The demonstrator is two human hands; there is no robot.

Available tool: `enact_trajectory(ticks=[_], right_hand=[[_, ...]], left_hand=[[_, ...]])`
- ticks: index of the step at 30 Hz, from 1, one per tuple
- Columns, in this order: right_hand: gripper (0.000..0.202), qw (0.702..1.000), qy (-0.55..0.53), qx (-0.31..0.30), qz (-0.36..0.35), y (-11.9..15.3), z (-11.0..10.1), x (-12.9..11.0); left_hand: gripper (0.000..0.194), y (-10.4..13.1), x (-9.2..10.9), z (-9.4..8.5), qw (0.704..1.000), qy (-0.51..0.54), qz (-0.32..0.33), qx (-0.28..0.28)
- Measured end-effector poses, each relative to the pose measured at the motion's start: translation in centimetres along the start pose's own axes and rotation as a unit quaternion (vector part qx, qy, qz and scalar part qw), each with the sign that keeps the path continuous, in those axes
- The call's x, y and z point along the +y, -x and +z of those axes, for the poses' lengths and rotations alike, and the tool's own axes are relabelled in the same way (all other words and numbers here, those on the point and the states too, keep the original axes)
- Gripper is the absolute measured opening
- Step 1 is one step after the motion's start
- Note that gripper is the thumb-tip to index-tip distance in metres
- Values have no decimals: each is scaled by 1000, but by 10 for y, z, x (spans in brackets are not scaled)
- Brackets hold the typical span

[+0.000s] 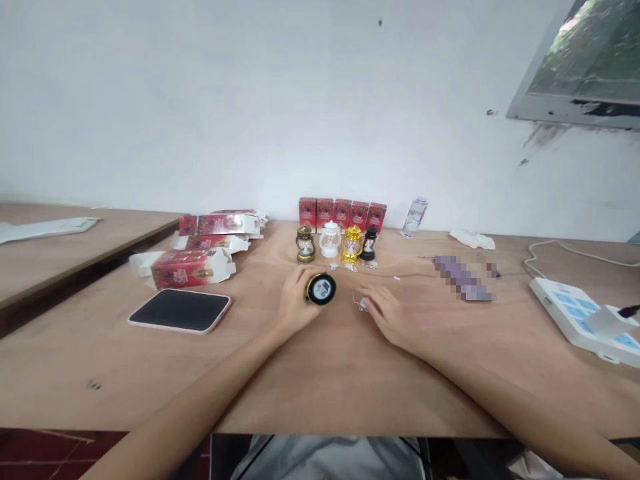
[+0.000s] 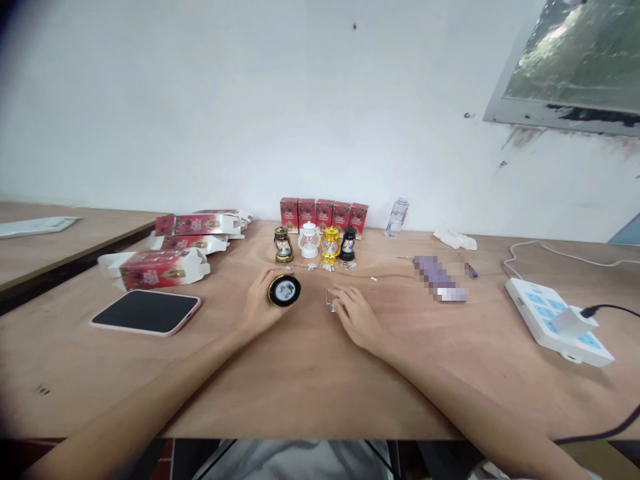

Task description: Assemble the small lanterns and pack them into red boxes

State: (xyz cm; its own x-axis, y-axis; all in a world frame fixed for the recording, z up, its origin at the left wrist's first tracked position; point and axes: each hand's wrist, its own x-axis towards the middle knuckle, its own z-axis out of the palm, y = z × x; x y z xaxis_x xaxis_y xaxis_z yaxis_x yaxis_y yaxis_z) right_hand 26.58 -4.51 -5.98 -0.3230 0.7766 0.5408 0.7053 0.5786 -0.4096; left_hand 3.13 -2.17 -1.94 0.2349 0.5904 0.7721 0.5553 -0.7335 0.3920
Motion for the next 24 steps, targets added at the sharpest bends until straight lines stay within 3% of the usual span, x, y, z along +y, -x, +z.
enact_trajectory(ticks=[3, 5, 8, 11, 13, 19, 21, 24], right_hand=[[29, 993, 13, 113, 22, -8, -9, 26], [31, 985, 53, 150, 70, -13, -18, 49], [36, 976, 135, 84, 149, -17, -34, 78], [36, 965, 216, -36, 142, -18, -47, 90], [36, 961, 240, -72, 120, -18, -49, 89], [30, 971, 214, -95, 42, -13, -31, 67], [26, 985, 163, -61, 8, -11, -25, 56], [23, 995, 89, 37, -3, -9, -22, 39]], left_hand=[[35, 1, 3, -1, 1000, -4, 5, -10], [35, 1, 4, -1, 1000, -8, 7, -14], [35, 1, 4, -1, 1000, -22, 7, -19], [37, 2, 1, 0, 999, -31, 10, -29], [38, 2, -1, 1, 999, -34, 15, -36], [39, 2, 1, 0, 996, -61, 32, -60], [39, 2, 3, -1, 994, -74, 34, -69], [40, 2, 4, -2, 992, -88, 42, -84]])
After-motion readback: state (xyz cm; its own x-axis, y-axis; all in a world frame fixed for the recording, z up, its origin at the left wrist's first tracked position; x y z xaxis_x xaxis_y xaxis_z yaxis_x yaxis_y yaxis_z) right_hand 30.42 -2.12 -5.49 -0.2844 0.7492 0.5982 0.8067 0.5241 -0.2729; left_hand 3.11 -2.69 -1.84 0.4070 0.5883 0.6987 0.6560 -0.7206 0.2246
